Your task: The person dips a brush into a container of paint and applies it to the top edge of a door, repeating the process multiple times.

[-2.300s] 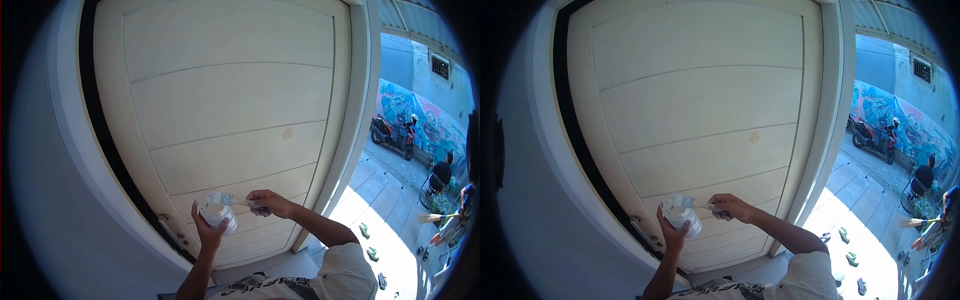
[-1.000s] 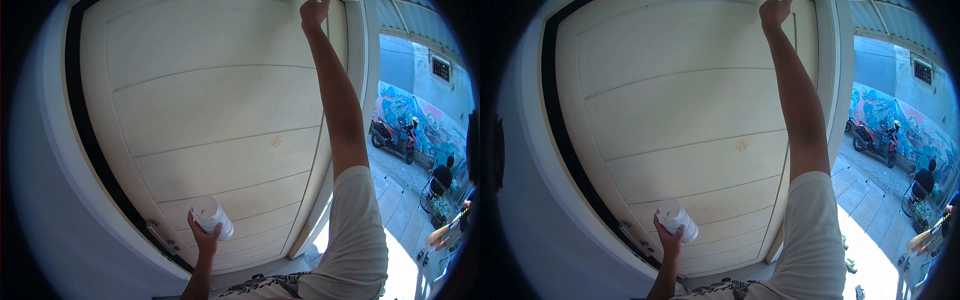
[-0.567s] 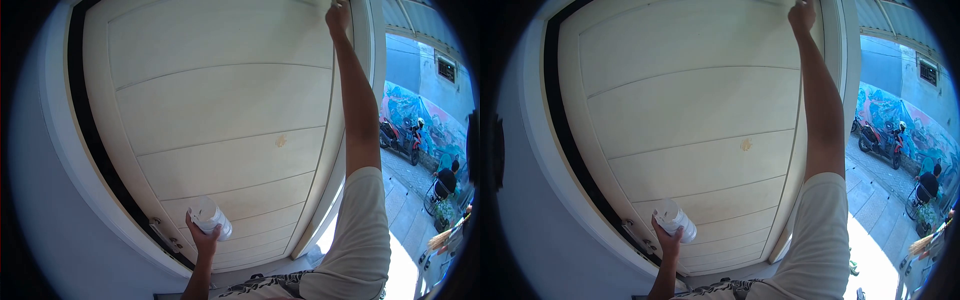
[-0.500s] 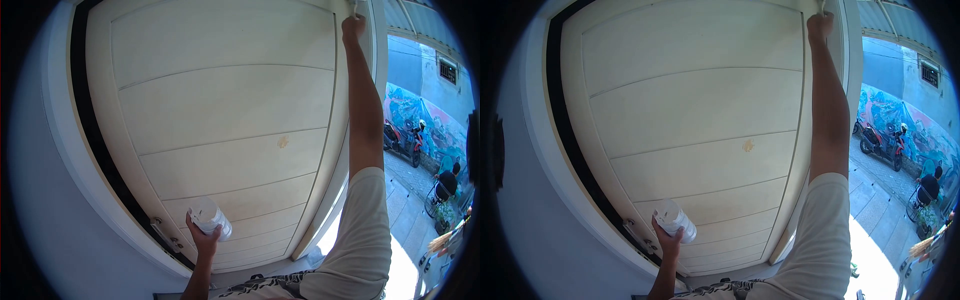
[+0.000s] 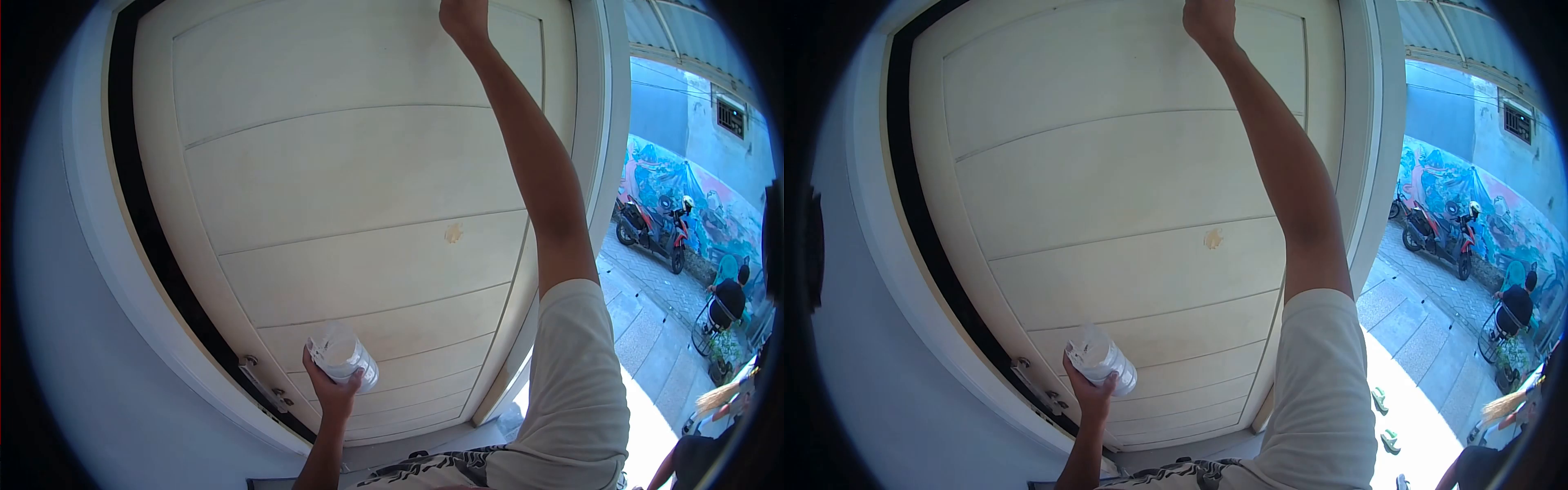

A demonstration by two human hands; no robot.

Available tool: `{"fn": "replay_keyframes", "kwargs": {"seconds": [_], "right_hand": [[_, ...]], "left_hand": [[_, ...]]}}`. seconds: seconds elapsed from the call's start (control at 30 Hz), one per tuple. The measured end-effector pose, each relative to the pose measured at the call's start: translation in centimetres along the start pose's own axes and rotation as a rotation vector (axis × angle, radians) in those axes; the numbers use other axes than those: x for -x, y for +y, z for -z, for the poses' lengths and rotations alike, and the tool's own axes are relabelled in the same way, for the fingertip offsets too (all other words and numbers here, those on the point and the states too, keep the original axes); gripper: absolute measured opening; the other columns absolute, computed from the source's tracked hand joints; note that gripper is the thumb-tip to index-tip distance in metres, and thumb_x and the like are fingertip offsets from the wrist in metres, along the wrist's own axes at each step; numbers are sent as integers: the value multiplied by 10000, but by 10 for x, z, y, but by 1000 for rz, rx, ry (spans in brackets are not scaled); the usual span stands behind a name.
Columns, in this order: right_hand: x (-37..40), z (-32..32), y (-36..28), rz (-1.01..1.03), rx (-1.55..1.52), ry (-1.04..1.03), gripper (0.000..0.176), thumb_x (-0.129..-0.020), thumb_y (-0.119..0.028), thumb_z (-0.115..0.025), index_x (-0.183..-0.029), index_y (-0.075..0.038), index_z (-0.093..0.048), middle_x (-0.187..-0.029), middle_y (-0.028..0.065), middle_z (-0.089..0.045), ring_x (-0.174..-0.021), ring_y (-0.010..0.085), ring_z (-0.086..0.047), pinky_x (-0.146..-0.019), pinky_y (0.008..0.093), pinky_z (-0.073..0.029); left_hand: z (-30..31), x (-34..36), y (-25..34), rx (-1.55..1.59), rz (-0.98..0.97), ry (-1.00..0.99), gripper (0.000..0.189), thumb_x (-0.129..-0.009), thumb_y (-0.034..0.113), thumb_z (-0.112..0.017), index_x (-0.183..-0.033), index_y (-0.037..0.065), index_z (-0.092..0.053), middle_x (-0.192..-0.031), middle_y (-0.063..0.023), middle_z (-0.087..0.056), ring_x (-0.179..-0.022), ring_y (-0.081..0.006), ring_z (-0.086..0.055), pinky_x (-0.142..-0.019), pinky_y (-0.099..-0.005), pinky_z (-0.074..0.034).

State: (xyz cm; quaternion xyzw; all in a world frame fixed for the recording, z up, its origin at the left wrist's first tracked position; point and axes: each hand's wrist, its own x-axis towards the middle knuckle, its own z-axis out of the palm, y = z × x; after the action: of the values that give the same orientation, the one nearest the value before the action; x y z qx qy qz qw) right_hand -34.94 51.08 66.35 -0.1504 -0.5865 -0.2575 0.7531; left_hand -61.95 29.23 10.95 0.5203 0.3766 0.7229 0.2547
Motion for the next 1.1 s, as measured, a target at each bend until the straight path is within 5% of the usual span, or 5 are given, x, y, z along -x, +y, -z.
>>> {"fn": "replay_keyframes", "kwargs": {"seconds": [0.2,0.23,0.4,0.8,1.1], "right_hand": [[-49,113,128,14,326,125,140,-929,-59,-567,-1068,-44,-566,-764,223,-618,-711,407,-605,-621,499,-447],[-66,140,176,-69,610,97,275,-894,-195,-612,-1097,-15,-654,-1072,221,-695,-990,396,-667,-826,474,-518],[-44,186,161,-514,514,376,332,-856,-154,-555,-1146,-6,-622,-1089,233,-689,-1042,400,-660,-896,481,-513],[-2,11,-2,-152,52,0,139,-946,-91,-581,-1080,-58,-577,-782,255,-631,-728,451,-621,-609,508,-467],[-46,131,142,-203,503,186,280,-866,-185,-605,-1111,-69,-674,-997,230,-702,-968,418,-663,-856,498,-521]], "left_hand": [[5,4,-3,2,6,11,1096,-656,42,-811,-1521,46,-137,-1406,-167,-386,-1307,-292,-435,-1128,-428,-352],[6,3,-4,1,1,16,1095,-657,42,-810,-1522,45,-138,-1406,-166,-387,-1307,-291,-435,-1129,-428,-351],[9,5,0,-23,-3,31,1092,-657,40,-806,-1522,49,-140,-1409,-165,-388,-1310,-294,-434,-1133,-430,-347],[-2,8,6,4,3,48,1086,-645,17,-794,-1518,52,-149,-1420,-160,-377,-1323,-291,-422,-1139,-432,-342],[0,12,14,18,6,62,1092,-641,8,-793,-1516,54,-141,-1409,-157,-383,-1307,-286,-435,-1130,-427,-355]]}}
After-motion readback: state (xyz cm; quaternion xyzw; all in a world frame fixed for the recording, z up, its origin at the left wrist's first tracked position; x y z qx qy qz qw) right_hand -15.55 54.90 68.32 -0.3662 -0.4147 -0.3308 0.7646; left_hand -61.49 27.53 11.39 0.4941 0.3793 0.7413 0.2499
